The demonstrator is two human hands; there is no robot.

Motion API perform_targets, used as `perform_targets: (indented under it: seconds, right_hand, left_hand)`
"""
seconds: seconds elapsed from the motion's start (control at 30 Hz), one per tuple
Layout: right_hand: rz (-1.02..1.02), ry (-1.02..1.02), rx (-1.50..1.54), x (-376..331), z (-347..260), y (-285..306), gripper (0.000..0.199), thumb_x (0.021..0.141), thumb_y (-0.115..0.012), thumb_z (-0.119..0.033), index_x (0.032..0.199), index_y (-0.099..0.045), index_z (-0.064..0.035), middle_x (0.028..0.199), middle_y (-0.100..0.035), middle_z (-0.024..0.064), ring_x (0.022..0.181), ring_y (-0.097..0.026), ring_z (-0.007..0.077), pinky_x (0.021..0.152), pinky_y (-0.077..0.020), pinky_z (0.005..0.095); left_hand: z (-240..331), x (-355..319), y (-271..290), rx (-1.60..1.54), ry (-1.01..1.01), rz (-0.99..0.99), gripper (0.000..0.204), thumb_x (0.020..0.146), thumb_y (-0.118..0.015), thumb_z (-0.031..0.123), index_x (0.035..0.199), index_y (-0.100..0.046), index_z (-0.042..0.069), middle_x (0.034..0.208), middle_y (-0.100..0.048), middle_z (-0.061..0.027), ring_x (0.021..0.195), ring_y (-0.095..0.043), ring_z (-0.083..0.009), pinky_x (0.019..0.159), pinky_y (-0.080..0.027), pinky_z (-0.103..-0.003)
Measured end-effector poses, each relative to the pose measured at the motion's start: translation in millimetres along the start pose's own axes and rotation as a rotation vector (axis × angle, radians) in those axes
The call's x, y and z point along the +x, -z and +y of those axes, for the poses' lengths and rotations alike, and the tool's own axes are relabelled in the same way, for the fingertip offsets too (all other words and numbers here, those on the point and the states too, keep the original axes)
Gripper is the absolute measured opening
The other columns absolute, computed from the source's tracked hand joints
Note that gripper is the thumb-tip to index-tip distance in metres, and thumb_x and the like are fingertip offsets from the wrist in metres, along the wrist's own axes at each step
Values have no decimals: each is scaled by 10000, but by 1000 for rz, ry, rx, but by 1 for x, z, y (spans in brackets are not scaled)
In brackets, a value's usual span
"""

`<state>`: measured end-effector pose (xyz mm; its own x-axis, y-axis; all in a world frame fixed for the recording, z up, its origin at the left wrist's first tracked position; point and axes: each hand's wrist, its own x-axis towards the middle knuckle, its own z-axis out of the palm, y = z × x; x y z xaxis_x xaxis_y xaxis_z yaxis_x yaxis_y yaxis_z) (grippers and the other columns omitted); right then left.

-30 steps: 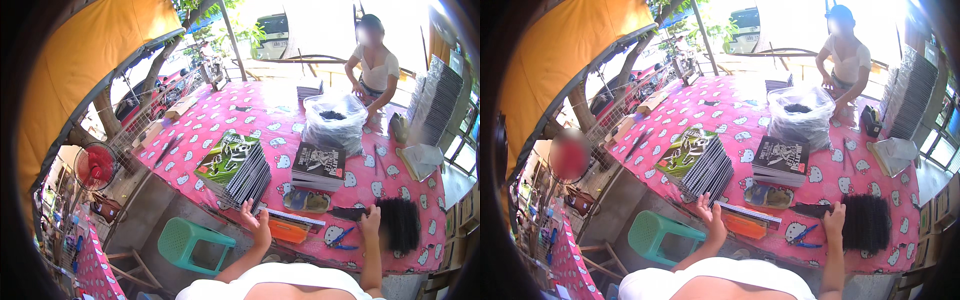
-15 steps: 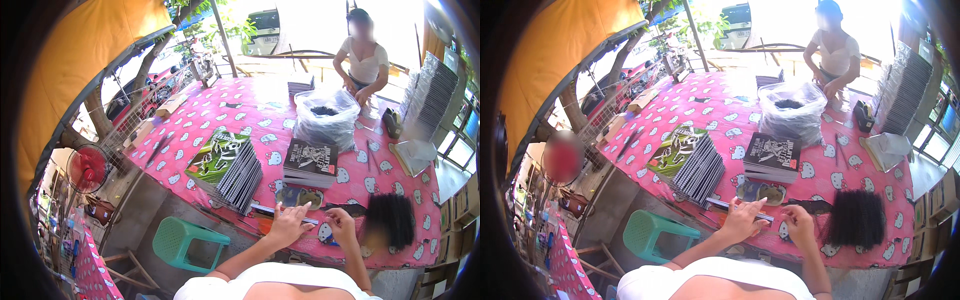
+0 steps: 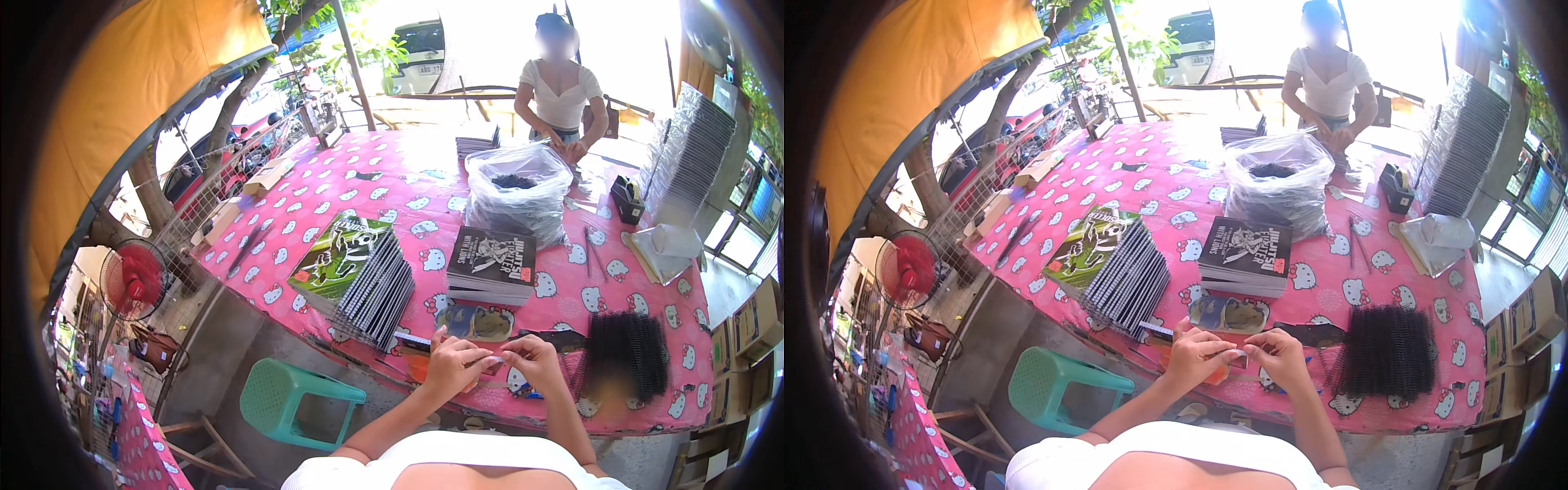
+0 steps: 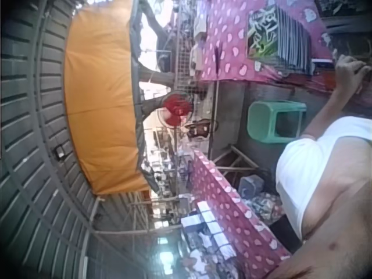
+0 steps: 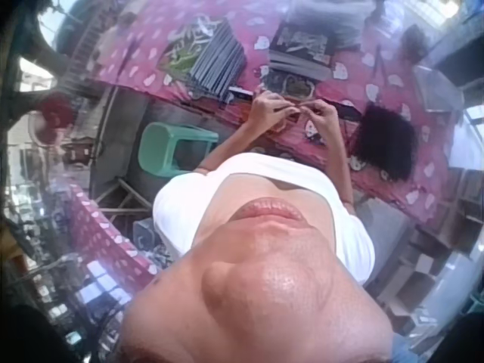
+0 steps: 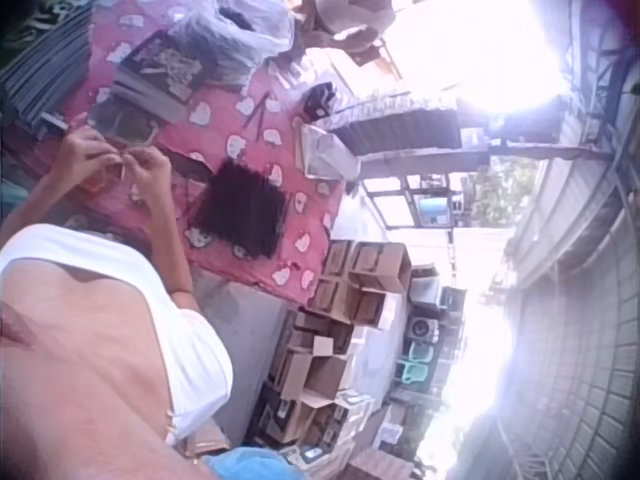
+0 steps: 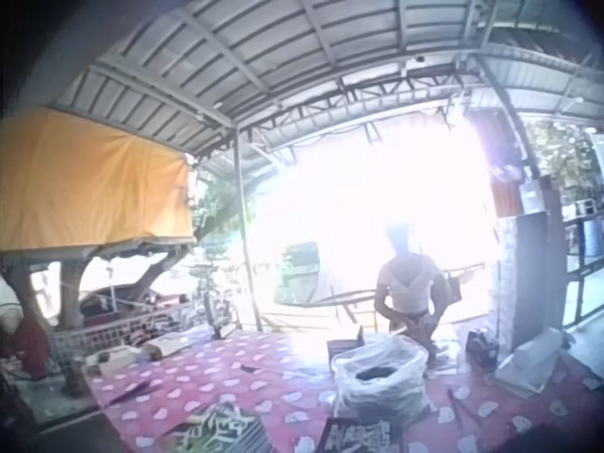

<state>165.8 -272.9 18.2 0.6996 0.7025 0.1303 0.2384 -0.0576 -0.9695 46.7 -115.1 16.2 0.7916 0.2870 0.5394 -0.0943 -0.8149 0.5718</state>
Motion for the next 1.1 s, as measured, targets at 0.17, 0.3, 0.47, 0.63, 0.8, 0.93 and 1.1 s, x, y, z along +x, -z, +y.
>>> perform_targets:
  seconds: [0.17, 0.3, 0.47, 0.63, 0.8, 0.93, 1.1]
  right_hand:
    - [-219, -140, 258, 4, -2, 12, 150, 772, -740, -78, 897, -718, 3, 746, -634, 33, 681, -559, 71, 597, -437, 223]
    - [-201, -94, 9, 2, -2, 11, 140, 770, -726, -60, 891, -714, 10, 712, -638, 60, 650, -565, 94, 588, -452, 245]
    - [-100, 185, -370, -4, -15, 1, 176, 783, -693, -103, 943, -693, -31, 725, -619, 135, 612, -582, 235, 573, -466, 328]
    - [5, 324, -477, -11, -30, -4, 213, 804, -648, -157, 1004, -658, -83, 857, -627, 109, 734, -628, 323, 612, -495, 393]
    - [21, 277, -541, -10, -27, -8, 146, 798, -665, -140, 920, -611, -80, 809, -589, 101, 684, -609, 312, 556, -469, 379]
    - [1, 352, -605, -8, -22, -9, 188, 797, -677, -157, 953, -597, -90, 795, -579, 99, 696, -609, 320, 550, -461, 396]
    - [4, 248, -668, -11, -29, -14, 197, 795, -687, -207, 929, -613, -83, 853, -574, 94, 752, -613, 315, 584, -474, 411]
  left_hand:
    - [-3, -2, 1, -20, -12, -6, 211, 728, -752, 348, 758, -741, 140, 702, -659, 10, 730, -602, -156, 993, -284, -432]
    - [-3, -4, -3, -14, -15, 32, 217, 705, -770, 350, 744, -740, 138, 706, -665, 0, 723, -608, -156, 980, -304, -420]
    - [-4, -2, -5, -8, -10, 102, 217, 712, -765, 324, 795, -728, 127, 719, -667, -1, 722, -611, -159, 963, -327, -396]
    - [-4, 1, -4, 8, -9, 77, 137, 741, -744, 212, 815, -683, 115, 777, -669, 2, 759, -613, -160, 908, -356, -374]
    - [-6, -2, -2, -51, -175, 125, 122, 732, -758, 132, 783, -649, 112, 813, -683, 21, 806, -621, -138, 864, -355, -360]
    - [-9, -1, -2, -87, -171, 122, 110, 727, -760, 125, 762, -658, 102, 817, -684, 18, 799, -619, -143, 853, -359, -346]
    - [-11, -3, 0, -106, -151, 111, 95, 728, -754, 113, 790, -683, 101, 825, -685, 10, 801, -616, -141, 856, -366, -339]
